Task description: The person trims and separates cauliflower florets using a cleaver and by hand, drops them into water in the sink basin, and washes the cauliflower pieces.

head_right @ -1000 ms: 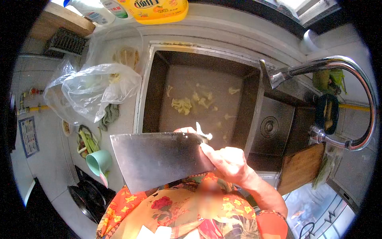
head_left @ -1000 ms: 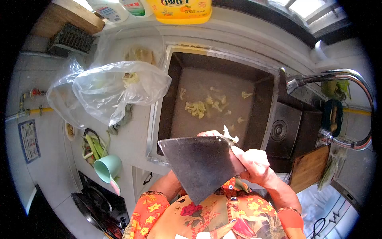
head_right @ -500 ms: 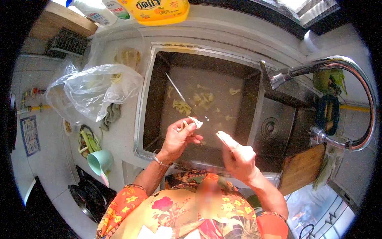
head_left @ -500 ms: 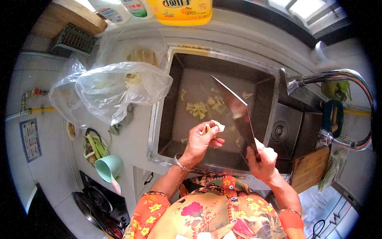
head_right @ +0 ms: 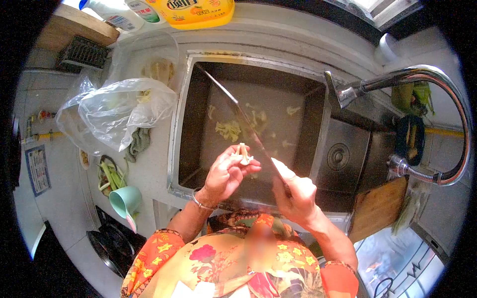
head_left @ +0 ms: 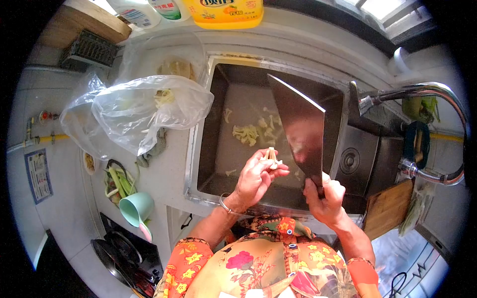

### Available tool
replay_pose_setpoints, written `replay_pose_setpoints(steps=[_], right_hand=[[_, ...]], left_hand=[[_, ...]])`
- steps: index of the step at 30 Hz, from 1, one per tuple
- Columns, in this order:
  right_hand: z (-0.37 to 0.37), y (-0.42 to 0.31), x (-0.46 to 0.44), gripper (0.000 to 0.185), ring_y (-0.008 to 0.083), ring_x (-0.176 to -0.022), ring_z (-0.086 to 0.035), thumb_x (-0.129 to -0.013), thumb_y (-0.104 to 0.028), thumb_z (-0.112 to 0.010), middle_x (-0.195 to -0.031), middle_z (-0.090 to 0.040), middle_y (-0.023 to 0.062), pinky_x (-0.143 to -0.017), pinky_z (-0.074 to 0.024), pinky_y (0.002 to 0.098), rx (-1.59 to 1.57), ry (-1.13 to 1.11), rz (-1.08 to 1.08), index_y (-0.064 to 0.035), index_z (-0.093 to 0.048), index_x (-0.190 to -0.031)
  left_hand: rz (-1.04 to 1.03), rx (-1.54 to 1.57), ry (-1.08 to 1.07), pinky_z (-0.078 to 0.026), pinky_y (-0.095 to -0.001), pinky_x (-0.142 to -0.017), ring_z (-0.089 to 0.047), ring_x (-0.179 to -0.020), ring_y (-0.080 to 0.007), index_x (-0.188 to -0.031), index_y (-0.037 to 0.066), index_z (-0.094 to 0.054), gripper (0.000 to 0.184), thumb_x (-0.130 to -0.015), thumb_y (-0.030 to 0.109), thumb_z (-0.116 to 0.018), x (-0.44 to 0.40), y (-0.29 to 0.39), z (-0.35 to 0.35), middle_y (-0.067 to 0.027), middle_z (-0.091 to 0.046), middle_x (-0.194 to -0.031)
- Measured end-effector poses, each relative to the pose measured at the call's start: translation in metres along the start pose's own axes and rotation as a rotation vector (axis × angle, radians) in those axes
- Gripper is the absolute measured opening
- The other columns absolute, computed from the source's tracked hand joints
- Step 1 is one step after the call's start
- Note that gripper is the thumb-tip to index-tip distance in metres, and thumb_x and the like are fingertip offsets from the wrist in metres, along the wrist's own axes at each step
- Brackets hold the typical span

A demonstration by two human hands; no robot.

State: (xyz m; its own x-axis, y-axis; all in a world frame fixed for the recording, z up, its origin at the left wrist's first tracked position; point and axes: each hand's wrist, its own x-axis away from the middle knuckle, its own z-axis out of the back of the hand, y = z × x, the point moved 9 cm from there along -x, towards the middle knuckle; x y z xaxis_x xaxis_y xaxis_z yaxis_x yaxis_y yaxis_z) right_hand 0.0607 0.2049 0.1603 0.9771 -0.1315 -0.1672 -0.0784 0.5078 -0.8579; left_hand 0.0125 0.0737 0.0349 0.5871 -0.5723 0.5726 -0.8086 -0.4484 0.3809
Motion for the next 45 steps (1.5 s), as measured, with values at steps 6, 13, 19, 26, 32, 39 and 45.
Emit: replay_pose_setpoints(steps=[6,13,19,26,32,39,45], right_hand=[[-0.007,-0.001,-0.005,0.014,0.0081,-0.044,-0.057,-0.084,0.007,-0.057,-0.055,-0.059,0.0045,-0.040,-0.0426,0.0221,-0.036,0.041,-0.018,0.0043,-0.056,-0.097],[-0.015,-0.012,-0.006,0.042,0.0183,-0.051,-0.061,-0.079,0.011,-0.059,-0.080,-0.066,0.0185,-0.048,-0.0483,0.0274,-0.066,0.044,0.125,0.0037,-0.055,-0.121],[-0.016,-0.005,-0.005,0.044,0.0152,-0.051,-0.061,-0.079,0.012,-0.057,-0.079,-0.066,0.0188,-0.047,-0.0475,0.0275,-0.068,0.047,0.047,0.0041,-0.054,-0.122],[-0.014,-0.009,-0.003,0.026,0.0107,-0.045,-0.058,-0.084,0.005,-0.057,-0.056,-0.059,0.0046,-0.042,-0.0454,0.0243,-0.009,0.072,0.099,0.0061,-0.054,-0.110],[-0.006,-0.015,-0.006,0.018,0.0112,-0.044,-0.057,-0.084,0.005,-0.058,-0.056,-0.059,0.0047,-0.040,-0.0439,0.0244,0.027,0.086,0.127,0.0048,-0.056,-0.102],[-0.002,-0.010,-0.005,0.010,0.0114,-0.043,-0.057,-0.083,0.006,-0.058,-0.057,-0.059,0.0057,-0.040,-0.0434,0.0245,-0.020,0.087,0.105,0.0031,-0.056,-0.092],[0.005,-0.021,-0.011,0.025,0.0142,-0.047,-0.058,-0.080,0.009,-0.061,-0.064,-0.062,0.0100,-0.045,-0.0459,0.0257,0.094,0.134,0.209,0.0054,-0.056,-0.104]], left_hand=[[-0.052,-0.080,-0.015,-0.053,-0.0385,-0.085,-0.063,-0.094,-0.0250,-0.114,-0.001,-0.046,0.023,-0.093,0.008,-0.048,0.001,-0.004,-0.012,-0.0128,-0.060,-0.098],[-0.167,-0.120,0.075,-0.055,-0.0330,-0.081,-0.064,-0.086,-0.0172,-0.107,0.001,-0.051,0.017,-0.093,0.010,-0.054,0.005,-0.002,-0.020,-0.0123,-0.063,-0.100],[-0.291,-0.195,0.129,-0.054,-0.0306,-0.077,-0.064,-0.087,-0.0175,-0.102,0.001,-0.054,0.015,-0.090,0.008,-0.060,0.004,0.003,-0.006,-0.0110,-0.065,-0.098],[-0.248,-0.110,0.076,-0.053,-0.0308,-0.079,-0.064,-0.087,-0.0169,-0.100,-0.001,-0.055,0.014,-0.089,0.006,-0.060,0.004,0.001,-0.017,-0.0104,-0.065,-0.097],[-0.288,-0.172,0.004,-0.054,-0.0326,-0.081,-0.065,-0.087,-0.0182,-0.097,0.000,-0.057,0.012,-0.086,0.001,-0.062,0.004,0.006,-0.021,-0.0114,-0.066,-0.096],[-0.218,-0.165,-0.030,-0.055,-0.0324,-0.078,-0.065,-0.083,-0.0165,-0.092,0.001,-0.057,0.010,-0.085,-0.001,-0.063,-0.002,0.008,-0.026,-0.0102,-0.066,-0.092],[-0.202,-0.290,-0.002,-0.056,-0.0318,-0.076,-0.064,-0.081,-0.0149,-0.087,0.002,-0.056,0.011,-0.083,0.000,-0.066,0.001,0.008,-0.034,-0.0080,-0.065,-0.089]])
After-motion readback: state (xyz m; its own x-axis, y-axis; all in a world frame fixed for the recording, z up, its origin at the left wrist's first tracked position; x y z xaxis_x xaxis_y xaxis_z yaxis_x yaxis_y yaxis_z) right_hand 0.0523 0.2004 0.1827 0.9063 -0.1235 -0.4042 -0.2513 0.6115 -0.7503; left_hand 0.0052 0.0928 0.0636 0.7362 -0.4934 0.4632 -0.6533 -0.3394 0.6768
